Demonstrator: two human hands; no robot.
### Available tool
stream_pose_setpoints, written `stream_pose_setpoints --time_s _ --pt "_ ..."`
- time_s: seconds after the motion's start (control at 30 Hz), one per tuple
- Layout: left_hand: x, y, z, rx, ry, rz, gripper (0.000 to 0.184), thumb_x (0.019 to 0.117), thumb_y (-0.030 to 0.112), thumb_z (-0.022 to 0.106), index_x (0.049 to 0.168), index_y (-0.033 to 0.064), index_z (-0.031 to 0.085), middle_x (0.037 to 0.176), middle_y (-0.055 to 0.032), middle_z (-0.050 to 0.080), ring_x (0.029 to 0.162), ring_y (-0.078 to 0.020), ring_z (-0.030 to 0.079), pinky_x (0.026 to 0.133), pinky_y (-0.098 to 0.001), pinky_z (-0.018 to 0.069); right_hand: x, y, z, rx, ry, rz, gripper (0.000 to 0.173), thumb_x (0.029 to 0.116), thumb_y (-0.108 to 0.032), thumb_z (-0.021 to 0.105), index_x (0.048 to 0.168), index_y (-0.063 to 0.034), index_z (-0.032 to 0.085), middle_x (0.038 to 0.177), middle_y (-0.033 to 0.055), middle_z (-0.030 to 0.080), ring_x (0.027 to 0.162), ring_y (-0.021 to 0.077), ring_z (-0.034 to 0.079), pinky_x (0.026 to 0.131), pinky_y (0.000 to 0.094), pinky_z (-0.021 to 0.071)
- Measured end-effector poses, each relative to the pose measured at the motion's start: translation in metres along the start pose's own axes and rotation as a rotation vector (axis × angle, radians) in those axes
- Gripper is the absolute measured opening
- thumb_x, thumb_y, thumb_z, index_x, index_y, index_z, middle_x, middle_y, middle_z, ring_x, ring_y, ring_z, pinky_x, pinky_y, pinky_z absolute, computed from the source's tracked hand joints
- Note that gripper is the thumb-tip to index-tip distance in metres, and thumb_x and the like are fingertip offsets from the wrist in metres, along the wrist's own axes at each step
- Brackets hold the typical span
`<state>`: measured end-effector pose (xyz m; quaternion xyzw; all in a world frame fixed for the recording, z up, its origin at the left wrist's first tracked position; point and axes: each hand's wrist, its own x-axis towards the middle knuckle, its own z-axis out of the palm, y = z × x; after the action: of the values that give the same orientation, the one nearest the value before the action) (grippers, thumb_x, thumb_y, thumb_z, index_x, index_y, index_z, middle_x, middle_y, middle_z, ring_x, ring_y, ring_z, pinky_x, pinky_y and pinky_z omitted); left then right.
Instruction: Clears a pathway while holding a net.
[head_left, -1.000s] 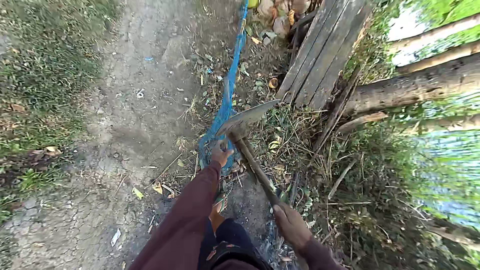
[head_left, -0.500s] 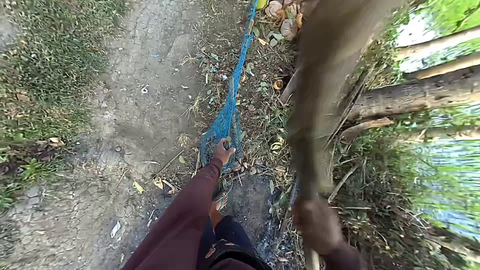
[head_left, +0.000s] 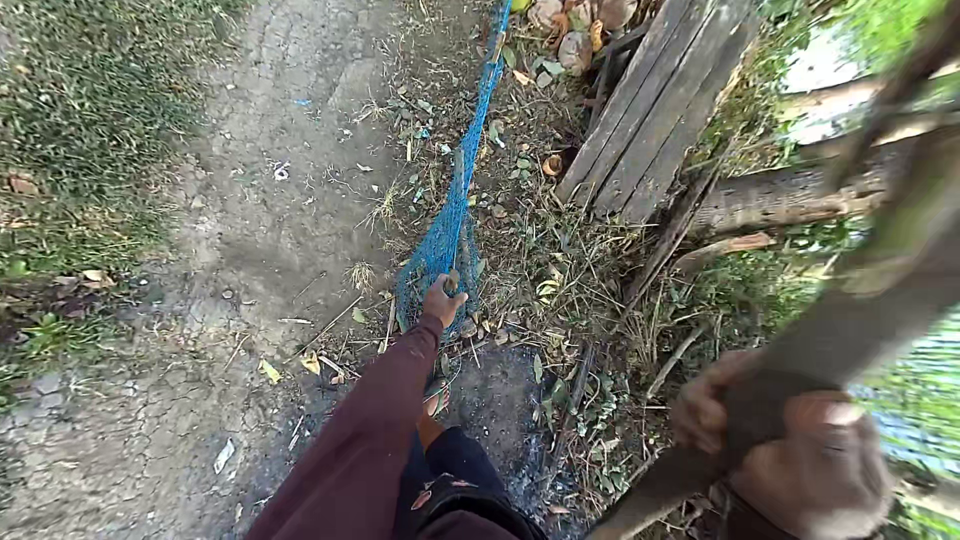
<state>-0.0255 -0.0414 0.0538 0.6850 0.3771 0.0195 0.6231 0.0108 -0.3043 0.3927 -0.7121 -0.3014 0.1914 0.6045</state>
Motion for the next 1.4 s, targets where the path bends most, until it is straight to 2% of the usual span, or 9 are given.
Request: stream_pose_setpoints --time_s 0.1,0.17,0.27,0.47,0.7,0.83,0.93,1.13,1.4 --pt "0.001 -0.003 -0.001 -0.017 0.008 0.013 0.038 0.0910 0.012 0.079 0.122 -0.0005 0.061 0.121 -0.0228 0.065 0.114 -0.0342 0.064 0.101 -0.0527 0.0510 -0.014 0.012 0.011 -0.088 -0.016 0.104 0.056 0.0955 -0.075 0.044 0.102 -0.0253 0.067 0.066 -0.0119 0.061 0.050 0.0006 0.054 0.043 0.0217 0.0482" --pt "0.002 -0.001 -0.003 0.006 0.008 0.014 0.040 0.0915 0.014 0.078 0.124 0.0002 0.061 0.122 -0.0224 0.065 0.116 -0.0335 0.064 0.103 -0.0524 0.0508 -0.043 0.062 0.023 -0.361 -0.112 0.384 0.073 0.0971 -0.076 0.039 0.099 -0.0069 0.062 0.062 -0.0026 0.055 0.049 0.0092 0.052 0.045 0.0317 0.0493" --pt "-0.007 0.002 -0.005 0.117 -0.021 -0.045 0.053 0.0953 0.017 0.072 0.141 -0.0009 0.053 0.133 -0.0262 0.062 0.125 -0.0370 0.061 0.109 -0.0538 0.0477 -0.072 0.144 0.027 -0.658 -0.476 0.798 0.075 0.1036 -0.060 0.029 0.118 0.0049 0.064 0.086 0.0193 0.068 0.077 0.0334 0.068 0.077 0.0558 0.0562" --pt "0.002 -0.010 -0.008 0.044 0.015 0.006 0.046 0.0920 0.019 0.077 0.129 -0.0006 0.059 0.125 -0.0236 0.065 0.119 -0.0352 0.063 0.105 -0.0521 0.0495 -0.056 0.090 0.019 -0.395 -0.169 0.570 0.078 0.0978 -0.075 0.031 0.103 -0.0032 0.062 0.060 -0.0023 0.054 0.045 0.0112 0.051 0.043 0.0331 0.0487" --pt "-0.001 -0.002 -0.008 0.055 -0.007 -0.026 0.043 0.0930 0.018 0.077 0.128 0.0010 0.059 0.127 -0.0228 0.064 0.121 -0.0344 0.062 0.106 -0.0514 0.0490 0.008 -0.006 0.011 0.032 -0.061 -0.043 0.053 0.0969 -0.073 0.042 0.108 -0.0287 0.069 0.069 -0.0109 0.063 0.050 0.0012 0.054 0.043 0.0207 0.0478" --pt "0.002 -0.002 -0.007 0.047 0.001 -0.013 0.043 0.0921 0.017 0.077 0.127 0.0004 0.060 0.126 -0.0225 0.064 0.121 -0.0342 0.062 0.105 -0.0515 0.0488 -0.031 0.056 0.025 -0.375 -0.107 0.309 0.070 0.0977 -0.074 0.041 0.100 -0.0072 0.062 0.063 -0.0041 0.056 0.049 0.0082 0.053 0.046 0.0297 0.0499" --pt "-0.005 0.002 -0.008 0.102 -0.030 -0.067 0.054 0.0943 0.019 0.073 0.140 -0.0012 0.054 0.136 -0.0247 0.061 0.129 -0.0355 0.059 0.111 -0.0514 0.0459 -0.058 0.139 0.030 -0.718 -0.496 0.763 0.069 0.1062 -0.052 0.032 0.126 0.0076 0.061 0.097 0.0242 0.069 0.089 0.0379 0.069 0.086 0.0587 0.0539" --pt "0.007 -0.016 -0.002 0.029 0.008 -0.002 0.044 0.0922 0.016 0.077 0.128 -0.0010 0.059 0.130 -0.0256 0.062 0.124 -0.0366 0.060 0.107 -0.0533 0.0479 -0.039 0.089 0.012 -0.409 -0.136 0.504 0.076 0.0959 -0.077 0.036 0.101 -0.0061 0.062 0.059 -0.0032 0.052 0.045 0.0104 0.049 0.042 0.0318 0.0474" --pt "0.005 -0.008 -0.004 0.033 -0.003 -0.050 0.047 0.0927 0.016 0.077 0.133 0.0011 0.058 0.133 -0.0233 0.062 0.126 -0.0344 0.060 0.109 -0.0511 0.0473 0.010 0.002 0.008 0.000 -0.063 0.023 0.057 0.0927 -0.078 0.044 0.102 -0.0287 0.069 0.065 -0.0113 0.062 0.048 0.0012 0.054 0.043 0.0214 0.0478"
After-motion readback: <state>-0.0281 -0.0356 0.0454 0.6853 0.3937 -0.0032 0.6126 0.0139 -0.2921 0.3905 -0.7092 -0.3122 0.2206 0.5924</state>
